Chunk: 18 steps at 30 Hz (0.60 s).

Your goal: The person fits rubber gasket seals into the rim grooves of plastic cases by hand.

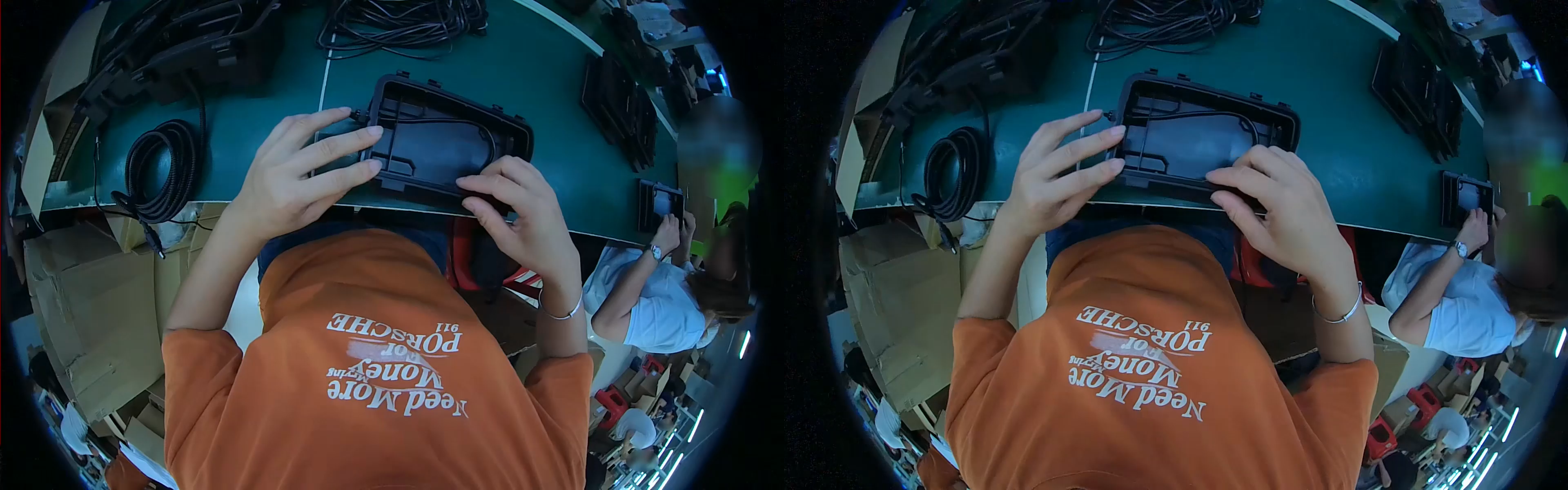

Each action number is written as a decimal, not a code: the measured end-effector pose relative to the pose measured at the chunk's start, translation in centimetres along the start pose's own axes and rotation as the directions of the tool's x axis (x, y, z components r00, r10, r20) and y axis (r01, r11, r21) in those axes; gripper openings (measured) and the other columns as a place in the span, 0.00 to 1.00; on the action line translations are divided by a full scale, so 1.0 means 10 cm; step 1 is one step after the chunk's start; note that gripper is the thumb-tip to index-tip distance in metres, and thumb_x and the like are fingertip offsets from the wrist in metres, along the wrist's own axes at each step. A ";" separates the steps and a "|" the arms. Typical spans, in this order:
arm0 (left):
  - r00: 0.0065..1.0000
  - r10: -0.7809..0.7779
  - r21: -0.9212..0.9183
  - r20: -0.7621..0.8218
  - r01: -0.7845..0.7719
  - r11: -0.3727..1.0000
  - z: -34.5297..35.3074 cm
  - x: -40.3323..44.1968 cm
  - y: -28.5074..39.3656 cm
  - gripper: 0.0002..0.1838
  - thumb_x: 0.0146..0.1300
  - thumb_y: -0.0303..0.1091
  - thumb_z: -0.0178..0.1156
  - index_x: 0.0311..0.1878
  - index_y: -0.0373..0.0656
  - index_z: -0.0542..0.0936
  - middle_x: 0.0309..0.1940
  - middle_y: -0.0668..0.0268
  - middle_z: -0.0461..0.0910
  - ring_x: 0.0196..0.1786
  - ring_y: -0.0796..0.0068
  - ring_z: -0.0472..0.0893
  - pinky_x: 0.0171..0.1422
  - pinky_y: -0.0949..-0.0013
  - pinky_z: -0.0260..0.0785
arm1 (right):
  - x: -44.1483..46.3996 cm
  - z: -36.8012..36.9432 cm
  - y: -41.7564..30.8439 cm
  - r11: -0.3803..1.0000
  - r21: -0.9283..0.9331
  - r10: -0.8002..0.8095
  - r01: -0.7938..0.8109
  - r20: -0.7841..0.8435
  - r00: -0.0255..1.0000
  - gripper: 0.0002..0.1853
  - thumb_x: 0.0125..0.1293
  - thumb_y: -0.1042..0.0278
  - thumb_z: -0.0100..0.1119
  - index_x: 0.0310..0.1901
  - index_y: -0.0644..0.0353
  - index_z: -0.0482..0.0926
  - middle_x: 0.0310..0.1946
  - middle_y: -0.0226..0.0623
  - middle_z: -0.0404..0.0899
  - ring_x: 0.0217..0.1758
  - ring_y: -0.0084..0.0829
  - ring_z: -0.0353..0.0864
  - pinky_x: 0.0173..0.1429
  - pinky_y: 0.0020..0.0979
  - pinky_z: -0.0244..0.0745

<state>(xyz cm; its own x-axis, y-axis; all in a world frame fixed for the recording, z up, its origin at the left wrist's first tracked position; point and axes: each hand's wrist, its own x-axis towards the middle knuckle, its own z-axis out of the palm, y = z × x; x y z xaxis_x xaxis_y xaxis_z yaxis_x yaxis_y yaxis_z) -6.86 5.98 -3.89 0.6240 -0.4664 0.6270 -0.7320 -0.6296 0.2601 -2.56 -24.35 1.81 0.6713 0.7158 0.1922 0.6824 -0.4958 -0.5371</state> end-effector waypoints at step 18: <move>0.976 -0.013 0.210 0.219 -0.034 0.977 0.01 0.32 0.49 0.19 0.56 0.31 0.59 0.53 0.47 0.82 0.48 0.63 0.79 0.54 0.61 0.78 0.67 0.49 0.65 | -0.33 0.00 0.09 0.975 -0.222 -0.019 -0.013 -0.146 0.989 0.10 0.59 0.68 0.69 0.43 0.49 0.85 0.38 0.29 0.76 0.53 0.35 0.75 0.72 0.50 0.58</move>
<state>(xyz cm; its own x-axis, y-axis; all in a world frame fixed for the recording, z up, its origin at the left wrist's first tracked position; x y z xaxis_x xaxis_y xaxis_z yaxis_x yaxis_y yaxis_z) -8.44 1.35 -0.69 0.6785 -0.5829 0.4471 -0.6789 -0.7300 0.0786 -4.14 -27.20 0.69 0.6929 0.6461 0.3201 0.7204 -0.6021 -0.3442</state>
